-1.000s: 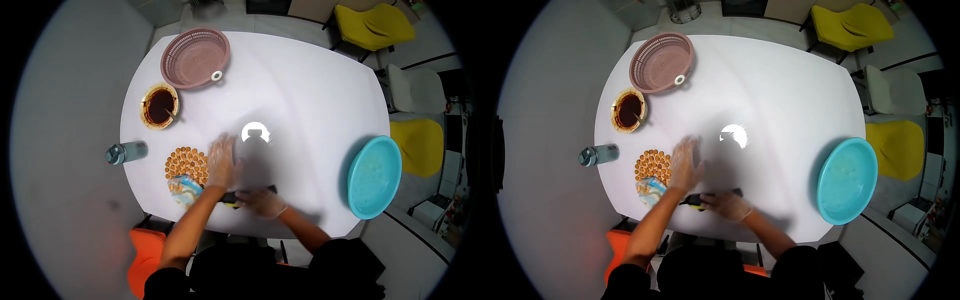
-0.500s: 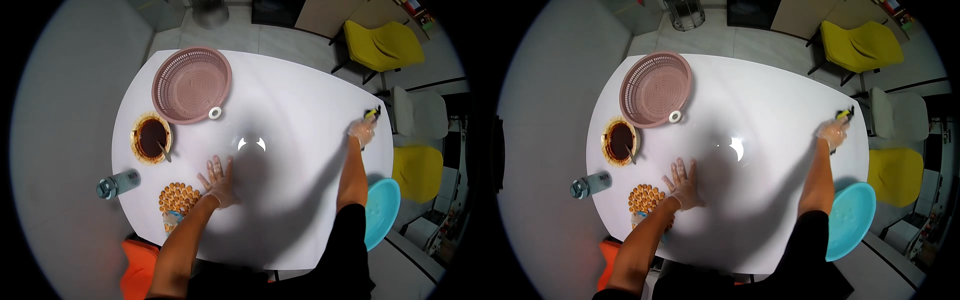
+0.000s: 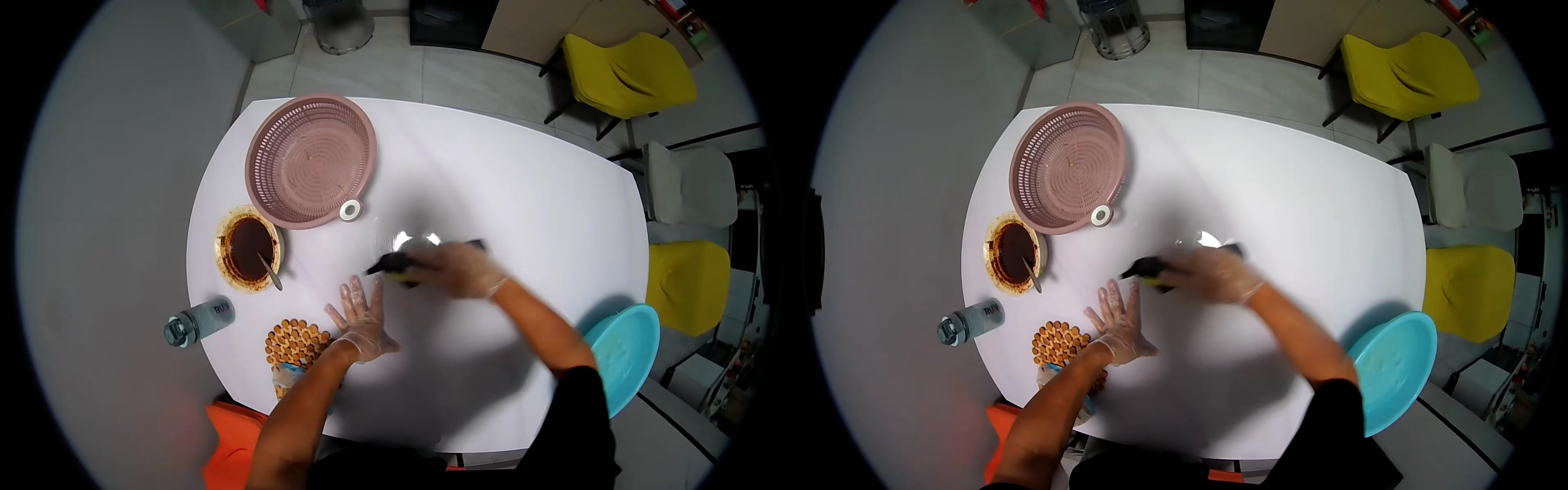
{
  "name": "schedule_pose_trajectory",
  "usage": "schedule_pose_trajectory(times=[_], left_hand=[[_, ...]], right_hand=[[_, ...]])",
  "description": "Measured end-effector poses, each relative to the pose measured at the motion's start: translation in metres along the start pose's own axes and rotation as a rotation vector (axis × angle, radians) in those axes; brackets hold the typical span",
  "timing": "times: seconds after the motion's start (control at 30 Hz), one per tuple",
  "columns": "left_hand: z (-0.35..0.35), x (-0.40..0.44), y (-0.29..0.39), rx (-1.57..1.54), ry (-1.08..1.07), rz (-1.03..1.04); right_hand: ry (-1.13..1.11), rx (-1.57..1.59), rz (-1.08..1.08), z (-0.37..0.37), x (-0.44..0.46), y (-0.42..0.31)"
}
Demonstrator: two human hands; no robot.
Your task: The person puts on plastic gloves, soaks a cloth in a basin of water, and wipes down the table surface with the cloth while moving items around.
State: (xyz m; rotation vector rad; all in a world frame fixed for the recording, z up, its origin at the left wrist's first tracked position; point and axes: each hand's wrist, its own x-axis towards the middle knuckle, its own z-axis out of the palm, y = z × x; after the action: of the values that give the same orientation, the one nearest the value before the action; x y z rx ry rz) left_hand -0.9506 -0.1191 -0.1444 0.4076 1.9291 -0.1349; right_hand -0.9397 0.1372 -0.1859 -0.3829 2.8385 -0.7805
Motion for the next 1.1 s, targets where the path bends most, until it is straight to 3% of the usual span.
schedule_pose_trajectory(times=[0.07, 0.1, 0.13, 0.23, 0.33, 0.37, 0.47, 0.53, 0.63, 0.73, 0.87, 0.93, 1.0, 1.1], left_hand=[[-0.002, 0.001, -0.001, -0.007, -0.013, -0.001], [-0.002, 0.002, -0.002, -0.011, -0.019, 0.002], [-0.002, 0.003, -0.004, -0.013, -0.023, 0.003], [-0.007, 0.0, -0.006, -0.044, -0.039, 0.024], [0.004, 0.008, -0.012, -0.029, -0.019, 0.033], [0.004, 0.008, -0.014, -0.022, -0.02, 0.036], [0.004, 0.006, -0.013, 0.008, -0.032, 0.036], [0.004, 0.006, -0.01, 0.049, -0.021, 0.031], [0.004, 0.002, -0.007, 0.039, 0.007, 0.005], [0.011, 0.005, -0.008, 0.043, 0.074, 0.011], [0.017, 0.004, -0.008, -0.005, 0.162, -0.019], [0.012, -0.008, -0.003, -0.057, 0.185, -0.004], [0.014, -0.016, -0.001, -0.059, 0.218, 0.004], [0.012, 0.021, -0.026, -0.218, 0.264, 0.184]], right_hand=[[0.039, -0.285, -0.034, -0.011, -0.018, 0.07], [0.377, -0.365, 0.126, -0.015, -0.026, 0.119], [0.355, -0.389, 0.578, -0.048, -0.016, 0.137], [0.863, -0.578, 0.89, -0.071, -0.005, 0.225], [0.958, -0.457, 1.114, -0.064, 0.058, 0.195], [0.862, -0.317, 0.98, -0.059, 0.079, 0.185], [0.697, -0.5, 0.551, -0.021, 0.146, 0.114], [0.583, -0.378, 0.477, -0.009, 0.147, 0.052], [0.663, -0.292, 0.2, 0.052, 0.105, 0.01], [0.496, -0.184, 0.124, 0.08, 0.014, -0.053], [0.443, -0.188, 0.53, 0.117, -0.118, -0.151], [0.198, -0.026, 0.544, 0.159, -0.182, -0.19], [0.06, -0.029, 0.29, 0.172, -0.234, -0.23], [-0.2, -0.108, -0.023, 0.16, -0.251, -0.198]])
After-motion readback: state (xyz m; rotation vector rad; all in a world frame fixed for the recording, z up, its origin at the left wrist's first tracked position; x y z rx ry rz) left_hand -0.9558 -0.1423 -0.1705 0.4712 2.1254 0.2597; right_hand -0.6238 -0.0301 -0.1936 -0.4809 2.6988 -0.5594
